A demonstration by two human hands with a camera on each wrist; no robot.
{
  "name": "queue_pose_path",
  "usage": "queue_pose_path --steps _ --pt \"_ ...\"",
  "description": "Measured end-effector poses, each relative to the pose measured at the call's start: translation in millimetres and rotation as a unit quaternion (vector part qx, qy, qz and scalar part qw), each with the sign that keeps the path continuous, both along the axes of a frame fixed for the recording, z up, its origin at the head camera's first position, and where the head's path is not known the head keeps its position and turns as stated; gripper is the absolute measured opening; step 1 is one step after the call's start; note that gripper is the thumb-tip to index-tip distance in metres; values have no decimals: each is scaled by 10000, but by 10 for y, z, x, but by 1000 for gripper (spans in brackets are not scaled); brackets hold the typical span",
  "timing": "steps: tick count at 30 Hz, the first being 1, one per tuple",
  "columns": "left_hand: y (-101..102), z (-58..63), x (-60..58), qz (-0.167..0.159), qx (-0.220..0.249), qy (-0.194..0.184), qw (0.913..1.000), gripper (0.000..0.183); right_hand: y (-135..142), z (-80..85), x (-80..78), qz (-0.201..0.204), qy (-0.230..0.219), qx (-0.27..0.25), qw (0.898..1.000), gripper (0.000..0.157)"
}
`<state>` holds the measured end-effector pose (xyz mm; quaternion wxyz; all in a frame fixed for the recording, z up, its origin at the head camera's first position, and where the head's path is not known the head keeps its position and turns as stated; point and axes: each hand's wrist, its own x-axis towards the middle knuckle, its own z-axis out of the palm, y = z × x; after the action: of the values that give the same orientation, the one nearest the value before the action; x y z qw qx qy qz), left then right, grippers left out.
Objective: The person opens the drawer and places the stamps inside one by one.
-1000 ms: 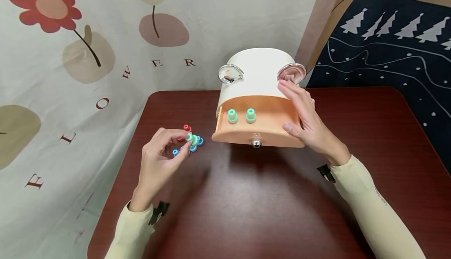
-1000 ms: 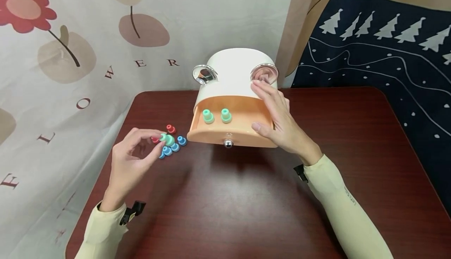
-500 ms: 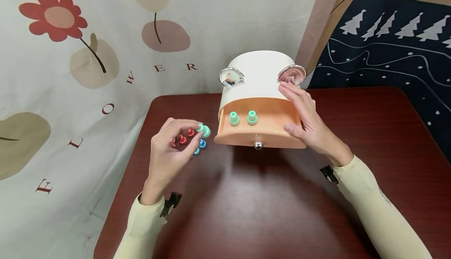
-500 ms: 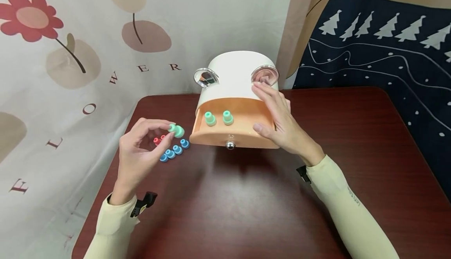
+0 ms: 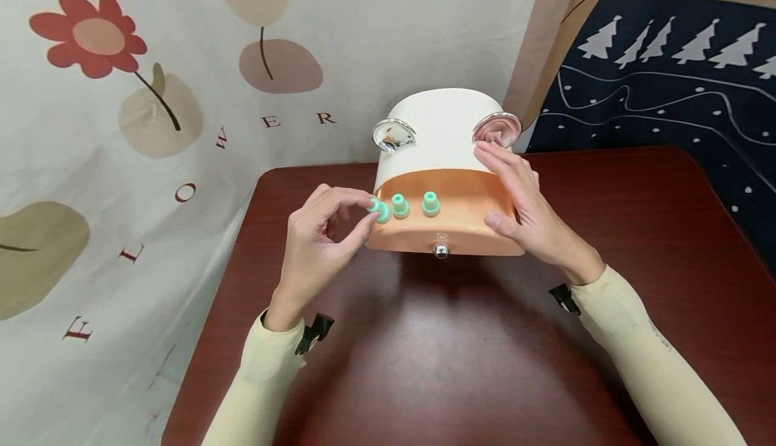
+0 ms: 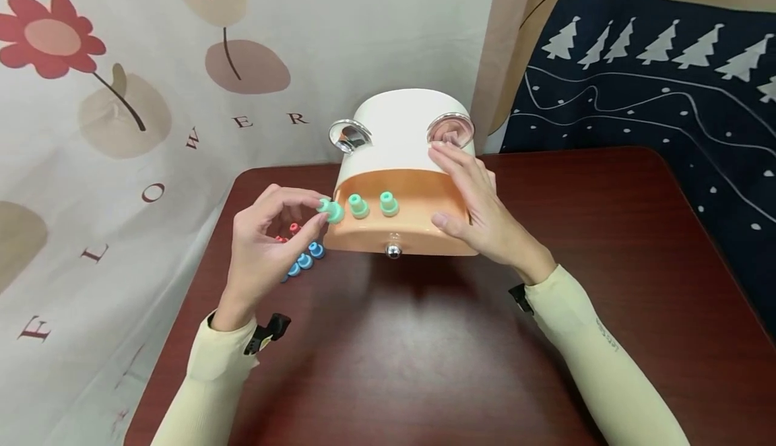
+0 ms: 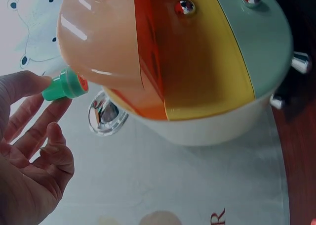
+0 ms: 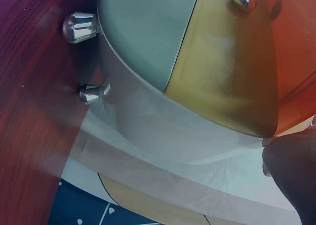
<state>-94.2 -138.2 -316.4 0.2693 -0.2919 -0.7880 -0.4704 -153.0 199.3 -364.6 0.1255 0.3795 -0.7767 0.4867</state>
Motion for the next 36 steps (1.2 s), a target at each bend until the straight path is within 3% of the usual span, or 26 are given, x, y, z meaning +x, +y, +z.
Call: queue_pose_path --steps 10,14,18,26,32,36 --pt "133 19 -214 -614 -319 -596 9958 16 10 -7 -15 -6 13 5 10000 84" --pt "123 40 -334 -1178 -319 -1303 9839 16 18 -3 -22 -21 56 10 10000 84" --pt "111 67 -431 -1400 -573 -1833 9713 13 15 -15 -19 -48 103 -15 9999 85" --pt "98 70 -479 -1588 -858 -2040 9622 15 -19 -49 2 -21 16 15 10000 85" --pt "141 43 -585 -1729 -1070 -2142 9554 14 1 -40 -5 -71 92 39 9999 87" --pt "176 34 -614 -1674 -1230 -2097 9554 14 2 -40 -6 -42 124 32 9999 85"
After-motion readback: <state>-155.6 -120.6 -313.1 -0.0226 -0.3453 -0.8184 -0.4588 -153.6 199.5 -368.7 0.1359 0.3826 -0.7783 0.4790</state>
